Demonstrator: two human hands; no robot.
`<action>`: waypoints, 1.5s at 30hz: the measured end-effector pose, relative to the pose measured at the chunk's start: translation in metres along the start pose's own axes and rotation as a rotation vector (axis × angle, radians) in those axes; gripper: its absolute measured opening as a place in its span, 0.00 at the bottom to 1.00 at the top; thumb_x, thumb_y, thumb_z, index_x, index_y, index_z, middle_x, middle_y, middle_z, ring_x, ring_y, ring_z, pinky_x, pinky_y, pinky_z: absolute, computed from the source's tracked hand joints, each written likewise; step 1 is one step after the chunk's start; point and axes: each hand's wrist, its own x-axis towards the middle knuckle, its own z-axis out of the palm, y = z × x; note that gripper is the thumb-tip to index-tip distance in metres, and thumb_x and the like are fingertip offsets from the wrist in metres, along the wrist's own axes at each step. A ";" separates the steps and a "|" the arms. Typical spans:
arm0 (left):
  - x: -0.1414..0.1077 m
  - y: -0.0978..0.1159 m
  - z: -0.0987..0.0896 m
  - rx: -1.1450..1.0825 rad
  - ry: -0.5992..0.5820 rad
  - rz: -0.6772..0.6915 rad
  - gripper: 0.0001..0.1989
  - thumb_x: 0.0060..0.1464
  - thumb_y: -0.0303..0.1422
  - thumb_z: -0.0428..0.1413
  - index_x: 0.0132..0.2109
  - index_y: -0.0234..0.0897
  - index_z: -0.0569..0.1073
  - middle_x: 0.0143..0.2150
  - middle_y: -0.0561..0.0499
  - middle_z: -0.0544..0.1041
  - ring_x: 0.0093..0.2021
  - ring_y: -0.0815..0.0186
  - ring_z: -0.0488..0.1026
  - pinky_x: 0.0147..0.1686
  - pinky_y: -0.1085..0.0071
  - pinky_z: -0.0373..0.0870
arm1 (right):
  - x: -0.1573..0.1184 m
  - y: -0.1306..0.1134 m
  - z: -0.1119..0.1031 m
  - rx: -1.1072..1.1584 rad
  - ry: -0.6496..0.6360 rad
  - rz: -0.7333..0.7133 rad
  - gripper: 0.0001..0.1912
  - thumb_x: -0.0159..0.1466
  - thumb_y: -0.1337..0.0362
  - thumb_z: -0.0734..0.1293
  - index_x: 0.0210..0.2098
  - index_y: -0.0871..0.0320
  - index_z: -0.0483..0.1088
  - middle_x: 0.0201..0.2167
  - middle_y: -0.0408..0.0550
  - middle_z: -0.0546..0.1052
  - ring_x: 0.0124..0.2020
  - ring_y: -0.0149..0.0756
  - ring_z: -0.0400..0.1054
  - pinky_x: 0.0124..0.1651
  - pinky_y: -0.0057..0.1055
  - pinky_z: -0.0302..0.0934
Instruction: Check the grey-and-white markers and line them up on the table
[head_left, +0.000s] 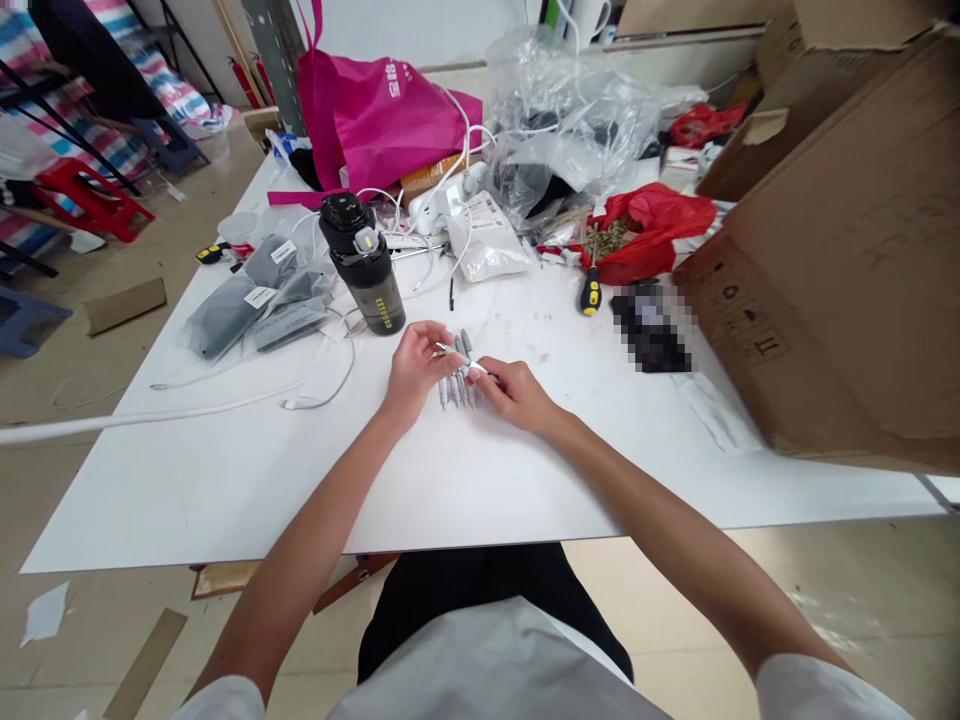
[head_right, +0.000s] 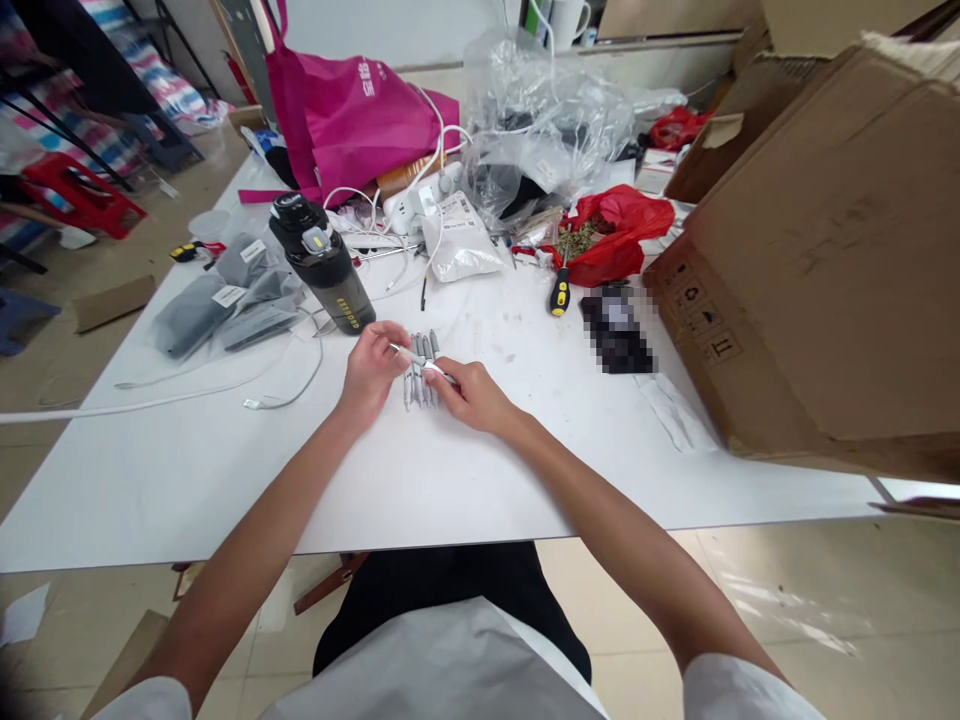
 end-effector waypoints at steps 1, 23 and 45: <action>0.000 0.001 0.000 -0.013 -0.058 -0.022 0.27 0.45 0.40 0.81 0.50 0.42 0.82 0.50 0.48 0.85 0.51 0.63 0.81 0.52 0.67 0.77 | 0.000 0.002 -0.001 -0.010 0.007 0.000 0.28 0.80 0.43 0.58 0.37 0.57 0.74 0.21 0.38 0.63 0.22 0.29 0.54 0.29 0.31 0.51; 0.006 -0.003 -0.007 0.141 -0.026 -0.041 0.18 0.47 0.40 0.78 0.42 0.39 0.85 0.38 0.51 0.82 0.35 0.69 0.77 0.39 0.71 0.75 | 0.002 0.006 -0.004 -0.179 0.051 -0.022 0.17 0.81 0.48 0.57 0.49 0.53 0.68 0.36 0.48 0.81 0.32 0.38 0.71 0.39 0.35 0.62; 0.000 -0.004 0.003 0.101 0.034 -0.086 0.27 0.49 0.46 0.77 0.34 0.39 0.68 0.41 0.46 0.88 0.43 0.62 0.84 0.44 0.66 0.75 | 0.004 0.013 -0.006 -0.254 0.066 0.050 0.10 0.77 0.53 0.61 0.49 0.52 0.64 0.35 0.48 0.81 0.30 0.40 0.71 0.35 0.35 0.61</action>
